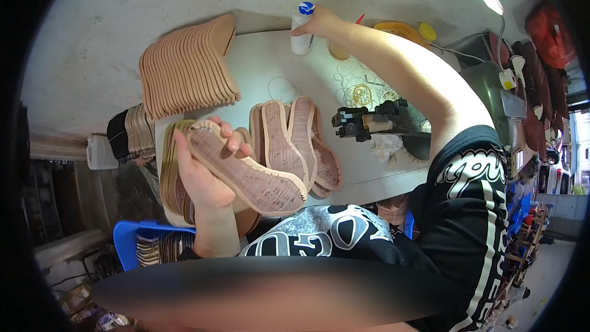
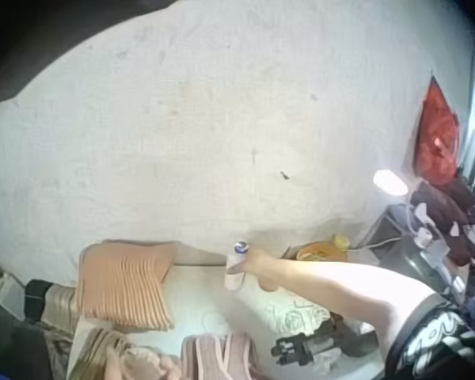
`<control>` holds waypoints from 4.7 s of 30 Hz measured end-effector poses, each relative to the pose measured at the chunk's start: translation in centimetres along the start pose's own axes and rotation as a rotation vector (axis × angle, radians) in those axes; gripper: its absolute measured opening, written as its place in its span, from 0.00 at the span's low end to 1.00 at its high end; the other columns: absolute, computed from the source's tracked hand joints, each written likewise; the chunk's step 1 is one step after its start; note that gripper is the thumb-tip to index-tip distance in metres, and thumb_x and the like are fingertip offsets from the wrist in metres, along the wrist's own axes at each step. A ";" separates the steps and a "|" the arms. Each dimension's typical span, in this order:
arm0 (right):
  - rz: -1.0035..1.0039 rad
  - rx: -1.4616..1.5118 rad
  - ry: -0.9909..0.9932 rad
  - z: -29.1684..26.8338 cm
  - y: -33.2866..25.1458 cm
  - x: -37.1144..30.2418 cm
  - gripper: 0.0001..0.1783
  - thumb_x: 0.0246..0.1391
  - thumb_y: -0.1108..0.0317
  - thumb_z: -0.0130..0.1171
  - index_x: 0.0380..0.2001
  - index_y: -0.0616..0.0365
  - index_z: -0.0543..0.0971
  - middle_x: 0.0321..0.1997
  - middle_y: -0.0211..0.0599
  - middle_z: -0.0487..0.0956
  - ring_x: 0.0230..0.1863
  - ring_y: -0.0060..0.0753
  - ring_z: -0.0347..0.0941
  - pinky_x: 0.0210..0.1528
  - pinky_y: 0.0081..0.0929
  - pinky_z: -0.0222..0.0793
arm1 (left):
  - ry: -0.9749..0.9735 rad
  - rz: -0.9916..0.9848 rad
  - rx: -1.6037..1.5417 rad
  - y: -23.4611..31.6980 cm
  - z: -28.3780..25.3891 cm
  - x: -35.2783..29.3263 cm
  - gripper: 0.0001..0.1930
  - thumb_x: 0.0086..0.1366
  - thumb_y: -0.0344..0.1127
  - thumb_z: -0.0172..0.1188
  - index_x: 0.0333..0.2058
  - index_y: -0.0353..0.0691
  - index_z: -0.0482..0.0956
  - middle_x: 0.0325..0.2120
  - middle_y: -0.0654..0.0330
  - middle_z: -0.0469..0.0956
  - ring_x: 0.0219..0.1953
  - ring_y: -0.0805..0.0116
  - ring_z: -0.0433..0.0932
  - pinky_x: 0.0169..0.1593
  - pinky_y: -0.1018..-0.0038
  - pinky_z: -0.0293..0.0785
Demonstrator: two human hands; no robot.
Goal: The recorder applies adhesive from a bottle to shoe insoles and stacks them.
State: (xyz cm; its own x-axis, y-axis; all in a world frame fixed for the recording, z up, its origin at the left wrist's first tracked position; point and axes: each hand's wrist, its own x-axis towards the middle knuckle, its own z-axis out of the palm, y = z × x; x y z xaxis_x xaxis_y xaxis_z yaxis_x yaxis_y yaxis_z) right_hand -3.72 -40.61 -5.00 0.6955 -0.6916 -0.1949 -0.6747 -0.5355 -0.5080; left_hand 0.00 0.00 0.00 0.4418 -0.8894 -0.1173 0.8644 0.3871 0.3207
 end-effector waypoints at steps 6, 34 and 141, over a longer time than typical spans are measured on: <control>-0.071 0.002 0.015 -2.6 -4.1 -4.6 0.40 0.39 0.54 0.75 0.54 0.65 0.74 0.51 0.49 0.80 0.54 0.45 0.77 0.58 0.35 0.71 | 0.083 0.017 -0.036 -0.1 0.3 -0.7 0.32 0.72 0.64 0.39 0.46 0.37 0.72 0.33 0.59 0.71 0.33 0.67 0.70 0.42 0.60 0.72; -0.454 0.178 0.007 -7.4 -6.4 -38.7 0.33 0.48 0.59 0.67 0.57 0.57 0.71 0.50 0.40 0.77 0.50 0.32 0.73 0.53 0.29 0.69 | -0.050 -0.249 -0.167 -13.2 4.9 -6.2 0.27 0.74 0.63 0.36 0.42 0.42 0.66 0.31 0.58 0.72 0.37 0.64 0.74 0.55 0.50 0.73; -0.318 0.616 -0.111 -1.6 -6.4 -38.4 0.14 0.63 0.69 0.58 0.50 0.61 0.79 0.62 0.45 0.75 0.58 0.28 0.73 0.57 0.28 0.71 | -0.131 -0.392 -0.108 -14.0 5.0 -6.5 0.33 0.74 0.65 0.32 0.57 0.42 0.66 0.50 0.55 0.73 0.54 0.59 0.76 0.58 0.56 0.74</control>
State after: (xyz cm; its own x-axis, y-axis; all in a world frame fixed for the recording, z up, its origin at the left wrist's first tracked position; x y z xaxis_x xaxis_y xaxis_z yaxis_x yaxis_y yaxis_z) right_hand -26.46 -11.41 7.04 0.8793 -0.4756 -0.0254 -0.1939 -0.3085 -0.9313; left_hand -16.21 -0.91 1.00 0.0460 -0.9951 -0.0880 0.9841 0.0301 0.1748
